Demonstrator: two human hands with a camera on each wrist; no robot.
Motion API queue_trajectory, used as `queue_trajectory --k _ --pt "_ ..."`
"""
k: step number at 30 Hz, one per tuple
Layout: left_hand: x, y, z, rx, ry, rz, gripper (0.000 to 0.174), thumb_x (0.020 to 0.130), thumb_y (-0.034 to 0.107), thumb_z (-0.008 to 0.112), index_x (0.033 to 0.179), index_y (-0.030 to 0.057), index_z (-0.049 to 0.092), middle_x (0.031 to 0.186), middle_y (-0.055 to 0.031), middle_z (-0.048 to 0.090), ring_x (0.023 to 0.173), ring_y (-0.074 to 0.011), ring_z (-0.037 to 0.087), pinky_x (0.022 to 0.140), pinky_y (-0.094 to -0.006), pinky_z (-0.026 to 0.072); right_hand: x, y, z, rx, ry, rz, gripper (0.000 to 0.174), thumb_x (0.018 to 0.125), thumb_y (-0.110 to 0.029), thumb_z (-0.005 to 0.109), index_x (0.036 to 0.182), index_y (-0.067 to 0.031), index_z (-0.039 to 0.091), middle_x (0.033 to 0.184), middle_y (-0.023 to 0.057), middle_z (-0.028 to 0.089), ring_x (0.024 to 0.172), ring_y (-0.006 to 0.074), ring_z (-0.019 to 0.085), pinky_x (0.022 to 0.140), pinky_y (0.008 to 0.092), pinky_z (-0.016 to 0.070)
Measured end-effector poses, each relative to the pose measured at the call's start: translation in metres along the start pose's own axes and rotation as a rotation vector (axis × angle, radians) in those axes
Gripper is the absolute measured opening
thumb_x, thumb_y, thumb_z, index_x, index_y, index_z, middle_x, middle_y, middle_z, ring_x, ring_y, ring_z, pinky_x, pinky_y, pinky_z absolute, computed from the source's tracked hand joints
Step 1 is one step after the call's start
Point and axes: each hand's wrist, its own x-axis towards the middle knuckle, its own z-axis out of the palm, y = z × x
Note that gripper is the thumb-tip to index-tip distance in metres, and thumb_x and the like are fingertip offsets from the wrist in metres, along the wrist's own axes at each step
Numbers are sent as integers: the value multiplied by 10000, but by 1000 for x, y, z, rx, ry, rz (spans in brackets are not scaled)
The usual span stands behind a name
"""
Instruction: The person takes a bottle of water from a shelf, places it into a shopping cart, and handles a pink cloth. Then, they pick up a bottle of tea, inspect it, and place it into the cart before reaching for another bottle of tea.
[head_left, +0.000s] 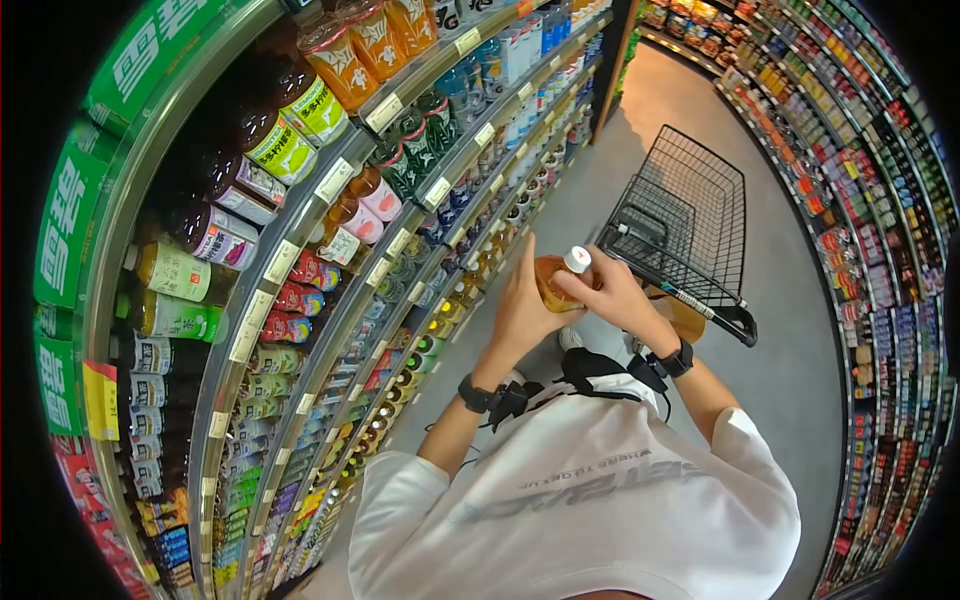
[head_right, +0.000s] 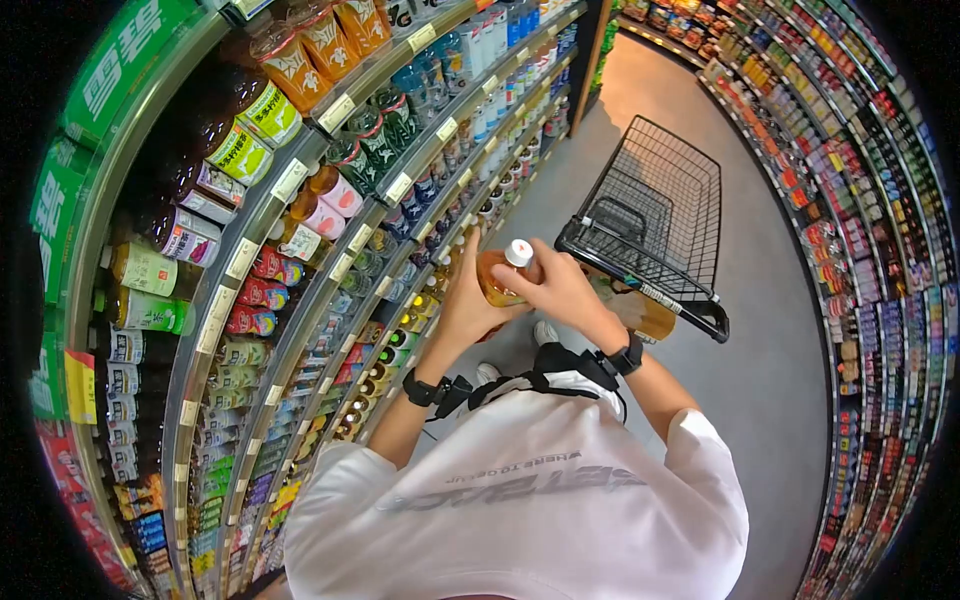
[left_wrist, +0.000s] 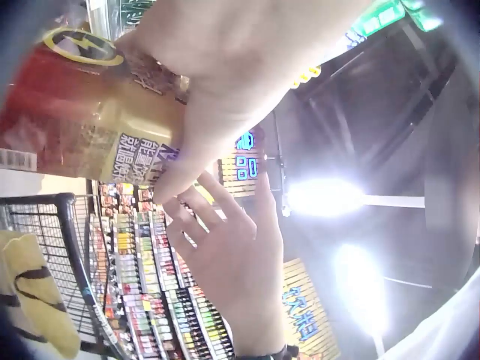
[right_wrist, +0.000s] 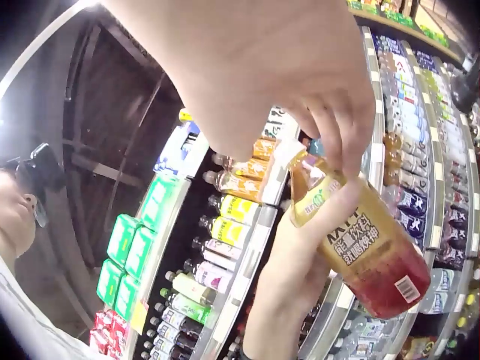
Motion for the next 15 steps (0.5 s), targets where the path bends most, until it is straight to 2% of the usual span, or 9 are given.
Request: queue_trajectory --k 2,3,4,6,7,10,11,14,15 --pt "2 10 7 36 -44 -33 1285 610 356 937 1559 -9 153 1318 -254 539 1214 -435 552 997 -491 471 16 11 0 -92 -32 -41 415 896 -364 743 913 33 623 601 147 584 528 204 598 544 336 478" --pt "4 11 12 35 -35 -58 1284 610 352 938 1560 -8 153 1323 -259 536 1221 -439 548 1002 -488 470 23 12 -4 -39 8 -77 416 885 -348 748 795 28 595 596 186 577 487 252 567 528 352 475" --pt "11 14 17 36 -18 -73 1283 610 348 938 1560 -8 153 1327 -264 534 1228 -444 544 1006 -485 469 29 18 -9 -15 2 -85 409 885 -341 747 790 26 595 596 181 580 490 241 568 532 353 477" --pt "23 23 19 35 -48 -74 1363 596 296 956 1584 15 60 1357 -259 517 1241 -431 539 1037 -469 450 39 31 -21 36 3 -102 396 886 -329 744 781 22 594 596 171 588 496 220 568 538 354 481" --pt "29 29 18 -32 -83 -80 1386 591 281 961 1588 23 34 1360 -258 514 1245 -423 538 1044 -465 445 43 35 -29 100 30 -114 378 896 -300 731 765 25 590 575 142 570 500 156 538 514 341 453" --pt "46 29 19 -147 -169 -13 1478 574 267 979 1597 64 -68 1415 -226 486 1289 -366 521 1092 -436 411 63 54 -57 199 38 -120 371 911 -282 716 759 30 585 561 104 550 515 97 477 486 315 409" --pt "49 27 20 -150 -156 -28 1404 594 269 970 1596 54 9 1404 -212 495 1282 -332 525 1097 -416 406 69 59 -63 211 54 -131 353 922 -269 703 762 25 591 558 81 535 523 81 426 472 299 374" --pt "57 12 31 -105 -214 -128 1211 613 260 951 1545 17 218 1375 -182 523 1263 -270 537 1092 -382 409 86 78 -76 283 23 -102 332 925 -268 699 775 14 609 562 70 544 519 80 422 472 301 372" --pt "60 11 34 -86 -249 -174 1153 612 255 947 1521 4 283 1367 -174 532 1256 -257 541 1086 -376 414 91 79 -80 266 -7 -110 325 930 -278 696 790 7 629 571 65 565 524 82 460 485 306 393"
